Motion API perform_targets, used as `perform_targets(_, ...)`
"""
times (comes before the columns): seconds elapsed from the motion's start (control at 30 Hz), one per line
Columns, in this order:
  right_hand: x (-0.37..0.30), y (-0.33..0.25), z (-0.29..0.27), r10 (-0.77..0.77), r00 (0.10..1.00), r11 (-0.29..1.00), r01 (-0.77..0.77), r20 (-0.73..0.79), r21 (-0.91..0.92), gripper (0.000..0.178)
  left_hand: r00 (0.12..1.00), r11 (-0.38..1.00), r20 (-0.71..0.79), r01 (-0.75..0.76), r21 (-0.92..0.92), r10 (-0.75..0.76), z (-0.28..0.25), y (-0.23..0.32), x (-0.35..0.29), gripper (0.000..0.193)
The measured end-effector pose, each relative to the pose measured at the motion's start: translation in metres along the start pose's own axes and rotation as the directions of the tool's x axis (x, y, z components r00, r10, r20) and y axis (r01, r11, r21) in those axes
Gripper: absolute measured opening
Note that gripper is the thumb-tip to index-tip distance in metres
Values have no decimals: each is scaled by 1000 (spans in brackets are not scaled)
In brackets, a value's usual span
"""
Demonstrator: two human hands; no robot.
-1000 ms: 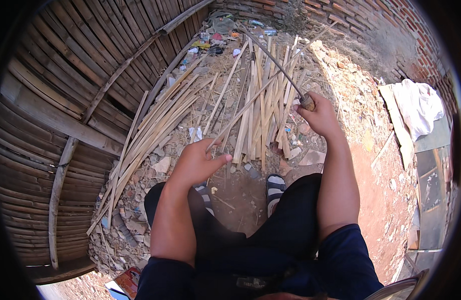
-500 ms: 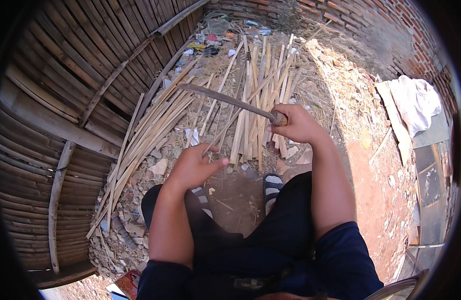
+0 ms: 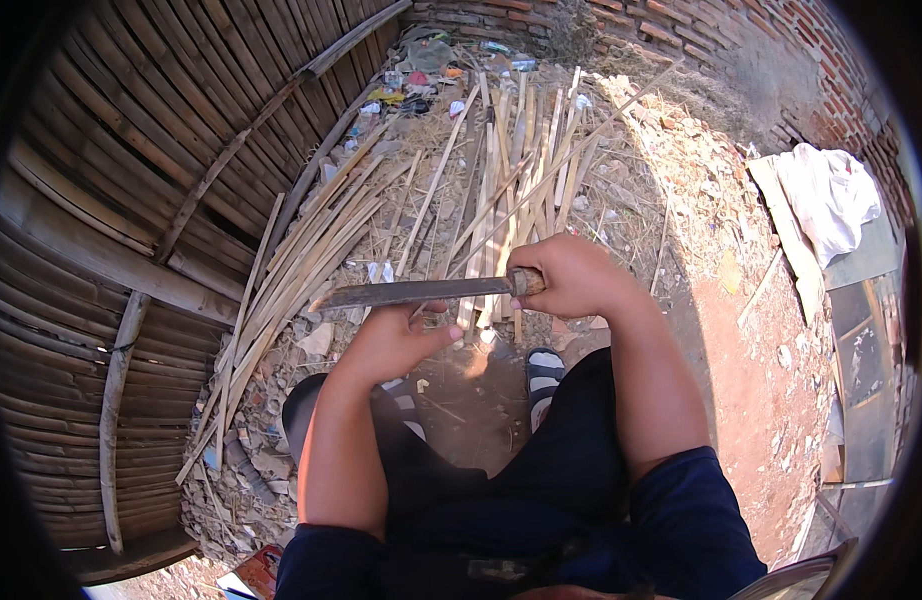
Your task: The person uses a large knife to shave and smooth several thin strips of bamboo while sitting on the ground in an outdoor workshop area.
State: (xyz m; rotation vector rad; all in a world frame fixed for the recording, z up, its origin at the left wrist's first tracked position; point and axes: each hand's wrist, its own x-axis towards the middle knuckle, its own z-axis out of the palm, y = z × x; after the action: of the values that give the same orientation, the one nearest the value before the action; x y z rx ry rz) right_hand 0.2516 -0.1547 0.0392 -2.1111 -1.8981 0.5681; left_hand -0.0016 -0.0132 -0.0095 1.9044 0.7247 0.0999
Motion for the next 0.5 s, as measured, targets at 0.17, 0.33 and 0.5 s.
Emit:
perform_targets(0.17, -3, 63, -8, 235, 890, 962, -156, -390, 223, 34, 998, 981, 57, 8, -196, 3, -2, -1, 1, 50)
perform_targets(0.33, -8, 59, -5, 258, 879, 945, -142, -402, 296, 30, 999, 981, 9, 37, -192, -36, 0, 3, 2, 50)
perform_targets(0.5, -3, 13, -3, 59, 998, 998, -60, 20, 13, 40, 992, 988, -122, -32, -149, 13, 6, -9, 9, 52)
